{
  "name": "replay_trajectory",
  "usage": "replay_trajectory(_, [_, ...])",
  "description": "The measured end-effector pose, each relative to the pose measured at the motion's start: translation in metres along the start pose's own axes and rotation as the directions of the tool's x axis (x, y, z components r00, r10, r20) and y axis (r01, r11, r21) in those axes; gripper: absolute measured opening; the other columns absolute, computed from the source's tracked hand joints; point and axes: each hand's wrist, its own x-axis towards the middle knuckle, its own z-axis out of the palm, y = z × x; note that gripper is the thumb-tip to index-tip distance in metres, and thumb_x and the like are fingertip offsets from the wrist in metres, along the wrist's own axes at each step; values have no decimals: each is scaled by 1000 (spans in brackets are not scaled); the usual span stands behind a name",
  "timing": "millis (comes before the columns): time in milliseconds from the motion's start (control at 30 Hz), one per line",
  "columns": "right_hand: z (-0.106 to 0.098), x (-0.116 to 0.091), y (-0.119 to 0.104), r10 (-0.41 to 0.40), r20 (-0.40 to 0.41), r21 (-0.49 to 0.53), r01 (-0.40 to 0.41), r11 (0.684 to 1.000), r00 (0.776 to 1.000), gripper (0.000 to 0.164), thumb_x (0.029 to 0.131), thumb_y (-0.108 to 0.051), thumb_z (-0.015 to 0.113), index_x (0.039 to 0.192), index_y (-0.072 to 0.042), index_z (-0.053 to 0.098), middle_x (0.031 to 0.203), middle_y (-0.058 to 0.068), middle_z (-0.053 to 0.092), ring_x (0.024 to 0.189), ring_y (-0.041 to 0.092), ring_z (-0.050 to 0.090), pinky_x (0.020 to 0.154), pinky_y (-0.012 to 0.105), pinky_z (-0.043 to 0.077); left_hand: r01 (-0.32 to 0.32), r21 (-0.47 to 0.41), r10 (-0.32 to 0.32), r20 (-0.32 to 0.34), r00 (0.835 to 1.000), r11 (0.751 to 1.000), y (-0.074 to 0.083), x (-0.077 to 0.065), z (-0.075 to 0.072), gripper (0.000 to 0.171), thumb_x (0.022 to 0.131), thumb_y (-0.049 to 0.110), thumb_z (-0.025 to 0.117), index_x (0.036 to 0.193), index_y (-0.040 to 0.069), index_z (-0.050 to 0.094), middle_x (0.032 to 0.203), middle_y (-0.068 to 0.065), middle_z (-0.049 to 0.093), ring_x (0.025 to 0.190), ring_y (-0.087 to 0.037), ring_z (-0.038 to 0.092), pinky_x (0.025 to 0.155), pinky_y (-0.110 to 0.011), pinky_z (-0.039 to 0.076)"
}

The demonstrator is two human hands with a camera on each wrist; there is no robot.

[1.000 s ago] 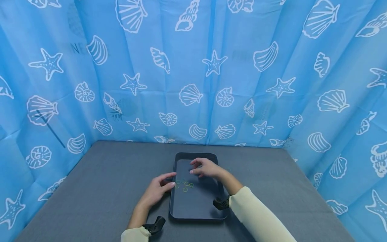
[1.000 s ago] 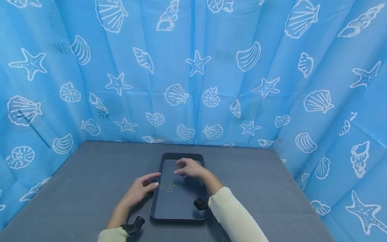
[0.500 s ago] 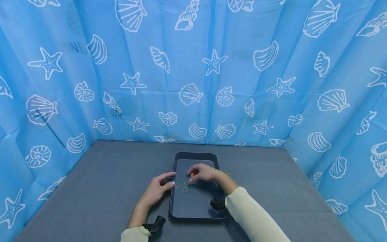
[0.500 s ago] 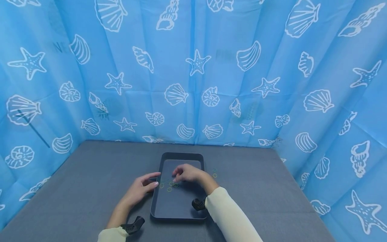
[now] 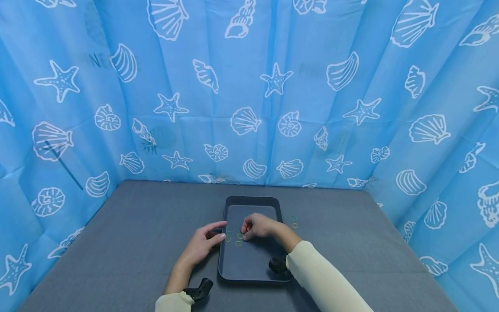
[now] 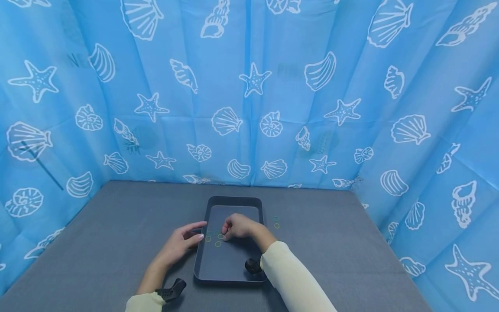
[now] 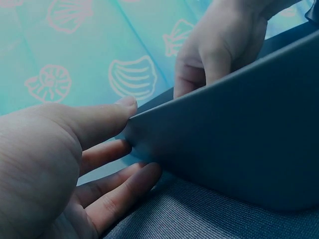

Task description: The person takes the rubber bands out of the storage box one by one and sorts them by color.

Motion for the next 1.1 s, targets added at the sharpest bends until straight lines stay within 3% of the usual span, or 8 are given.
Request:
replay_trajectory(767, [0, -4, 2, -37, 4, -84, 38, 996, 999, 11, 87, -6, 71, 77, -10, 69, 70, -6, 60, 65, 9, 53, 64, 26, 42, 12, -6, -12, -7, 1000, 1000, 4, -1, 1, 39, 95, 20, 65, 133, 15, 61, 135, -8, 55, 103, -21, 59, 94, -50, 44])
replay_trajectory(1100, [-2, -3, 5, -41, 49, -12, 41, 999, 998, 11, 91, -6, 66, 80, -8, 68, 73, -5, 59, 68, 10, 51, 66, 26, 41, 5, -3, -5, 0, 1000, 1000, 2, -1, 0, 39, 95, 20, 65, 133, 15, 61, 135, -9, 56, 102, -21, 59, 94, -50, 44])
